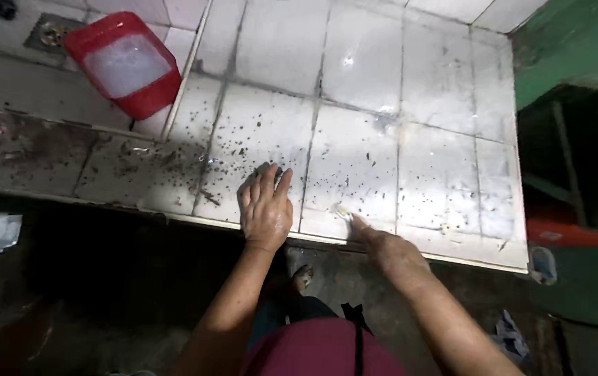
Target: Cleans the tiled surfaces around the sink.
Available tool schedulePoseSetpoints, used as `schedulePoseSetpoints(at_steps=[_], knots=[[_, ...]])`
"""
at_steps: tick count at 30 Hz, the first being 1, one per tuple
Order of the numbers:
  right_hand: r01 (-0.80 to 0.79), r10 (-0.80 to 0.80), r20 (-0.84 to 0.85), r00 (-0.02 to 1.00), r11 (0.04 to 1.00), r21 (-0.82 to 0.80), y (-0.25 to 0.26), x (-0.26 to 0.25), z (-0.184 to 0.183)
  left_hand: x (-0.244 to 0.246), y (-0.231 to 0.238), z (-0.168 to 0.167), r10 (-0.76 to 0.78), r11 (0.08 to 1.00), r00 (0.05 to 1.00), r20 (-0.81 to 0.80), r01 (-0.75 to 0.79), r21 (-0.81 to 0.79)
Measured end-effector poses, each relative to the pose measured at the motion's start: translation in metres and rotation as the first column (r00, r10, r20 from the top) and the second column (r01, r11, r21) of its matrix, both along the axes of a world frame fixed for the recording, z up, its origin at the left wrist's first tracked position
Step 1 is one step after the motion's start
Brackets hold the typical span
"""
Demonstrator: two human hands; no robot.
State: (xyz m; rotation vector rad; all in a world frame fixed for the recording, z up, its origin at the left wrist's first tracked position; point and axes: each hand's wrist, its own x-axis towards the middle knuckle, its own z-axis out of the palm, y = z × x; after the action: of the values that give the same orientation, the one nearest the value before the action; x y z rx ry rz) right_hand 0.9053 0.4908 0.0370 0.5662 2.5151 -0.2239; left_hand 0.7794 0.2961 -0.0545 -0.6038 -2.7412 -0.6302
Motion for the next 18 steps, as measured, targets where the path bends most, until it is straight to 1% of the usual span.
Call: schedulePoseSetpoints(at_steps=[1, 3, 7, 9, 11, 13, 16, 18], knots=[[-0.020, 0.020, 0.001, 1.000, 1.000, -0.011, -0.012, -0.005, -0.003, 0.000, -0.001, -0.001, 0.001, 1.000, 1.000, -0.001, -0.001, 0.002], [-0.012, 0.012, 0.031, 0.999, 1.000, -0.006, -0.012, -0.002, -0.004, 0.000, -0.002, -0.001, -0.009, 1.000, 1.000, 0.003, 0.009, 0.018], [0.128, -0.132, 0.083, 0.988, 0.990, 0.056, 0.029, 0.032, -0.001, -0.002, -0.005, 0.001, -0.060, 0.998, 0.998, 0.031, 0.059, 0.012], [0.164, -0.175, 0.126, 0.976, 0.982, 0.099, 0.043, 0.028, 0.000, -0.001, -0.005, 0.000, -0.067, 0.998, 0.997, 0.046, 0.067, -0.003], [0.167, -0.179, 0.090, 0.980, 0.978, 0.128, 0.058, -0.003, 0.001, 0.000, -0.004, -0.001, -0.066, 0.998, 0.996, 0.052, 0.066, -0.002], [0.181, -0.184, 0.006, 0.983, 0.974, 0.138, 0.082, -0.050, 0.001, -0.001, -0.005, -0.002, -0.061, 0.998, 0.998, 0.026, 0.061, 0.000], [0.206, -0.195, -0.099, 0.976, 0.972, 0.113, 0.127, -0.129, -0.002, -0.001, -0.004, -0.007, -0.035, 0.999, 0.999, -0.018, 0.035, 0.017], [0.217, -0.201, -0.143, 0.969, 0.971, 0.104, 0.153, -0.174, -0.007, -0.001, -0.003, -0.008, -0.014, 0.999, 1.000, -0.009, 0.014, 0.040]])
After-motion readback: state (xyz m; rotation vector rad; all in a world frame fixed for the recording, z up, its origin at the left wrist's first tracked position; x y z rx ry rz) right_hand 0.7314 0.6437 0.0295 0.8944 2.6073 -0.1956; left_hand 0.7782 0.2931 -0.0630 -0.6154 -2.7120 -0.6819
